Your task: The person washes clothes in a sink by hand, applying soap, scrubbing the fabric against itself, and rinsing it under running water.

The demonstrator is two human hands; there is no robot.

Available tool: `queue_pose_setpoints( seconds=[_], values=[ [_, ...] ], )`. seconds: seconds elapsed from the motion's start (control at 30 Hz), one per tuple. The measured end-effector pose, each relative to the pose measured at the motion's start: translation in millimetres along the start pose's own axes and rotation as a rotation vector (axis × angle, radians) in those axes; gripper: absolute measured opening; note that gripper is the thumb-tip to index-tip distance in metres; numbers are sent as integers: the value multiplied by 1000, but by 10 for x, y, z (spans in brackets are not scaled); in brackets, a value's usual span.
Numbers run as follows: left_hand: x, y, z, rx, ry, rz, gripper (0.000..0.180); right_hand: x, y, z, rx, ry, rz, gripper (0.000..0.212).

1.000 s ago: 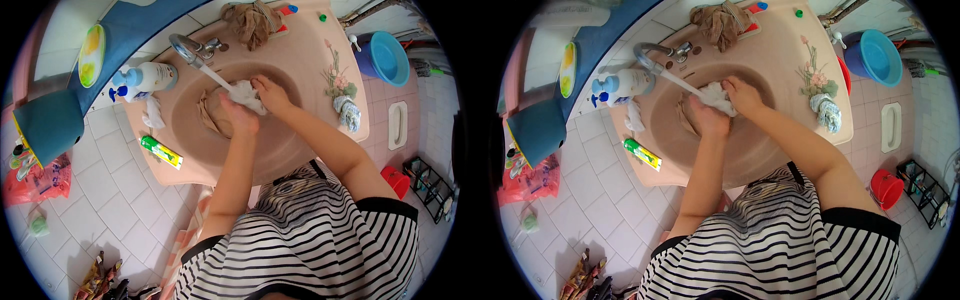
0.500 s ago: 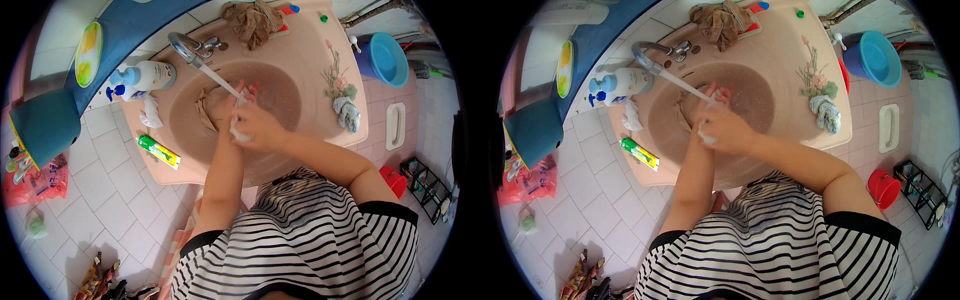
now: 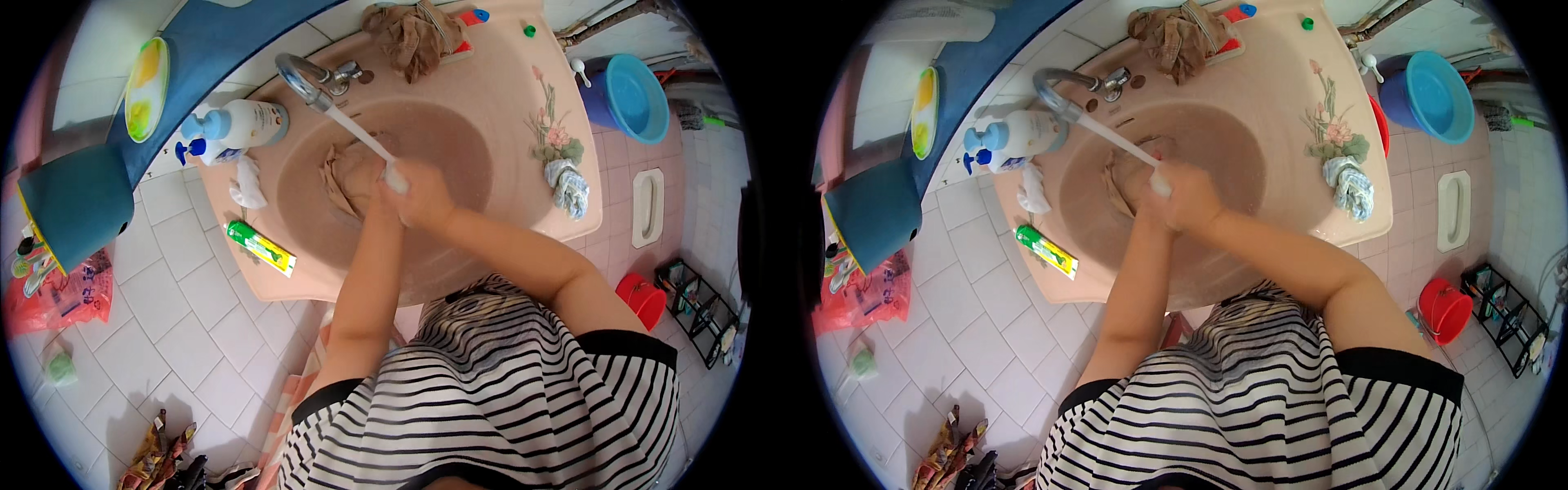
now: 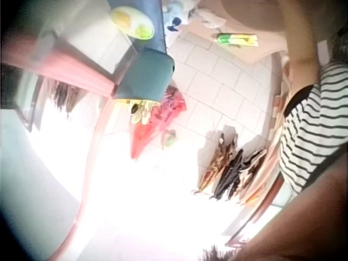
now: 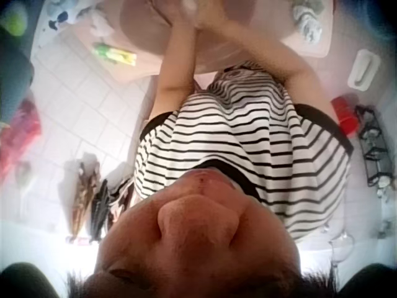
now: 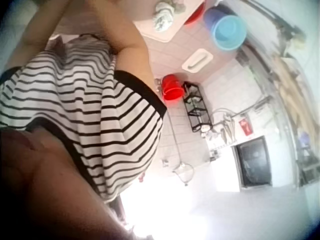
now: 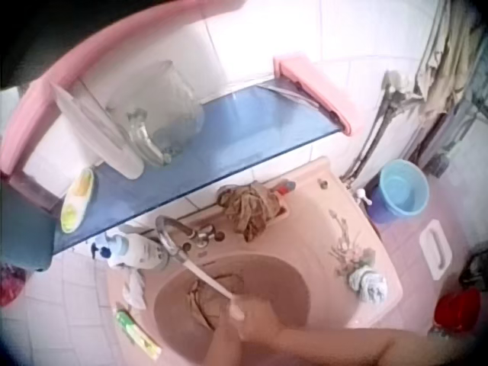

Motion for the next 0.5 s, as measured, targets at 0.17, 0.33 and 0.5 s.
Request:
queue_pose_setpoints(
  seconds=[0.17, 0.33, 0.5],
  values=[
    [-360, 237, 610, 164, 348, 37, 41, 518, 901, -287, -340, -69, 335, 31],
    [-637, 675, 982, 114, 237, 113, 47, 318, 432, -197, -253, -108, -65, 49],
    [-597, 610, 1125, 134, 236, 193, 47, 277, 548, 311, 66, -405, 253, 67]
  ],
)
Point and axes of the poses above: each hand's wrist, its own x-axis towards the middle knuckle, its own z-axis out of the palm, y = z × x, the point moved 10 cm from there along x, towards the middle knuckle, and after that the axes turned 13 degrees about z, right-handed, at the moved point
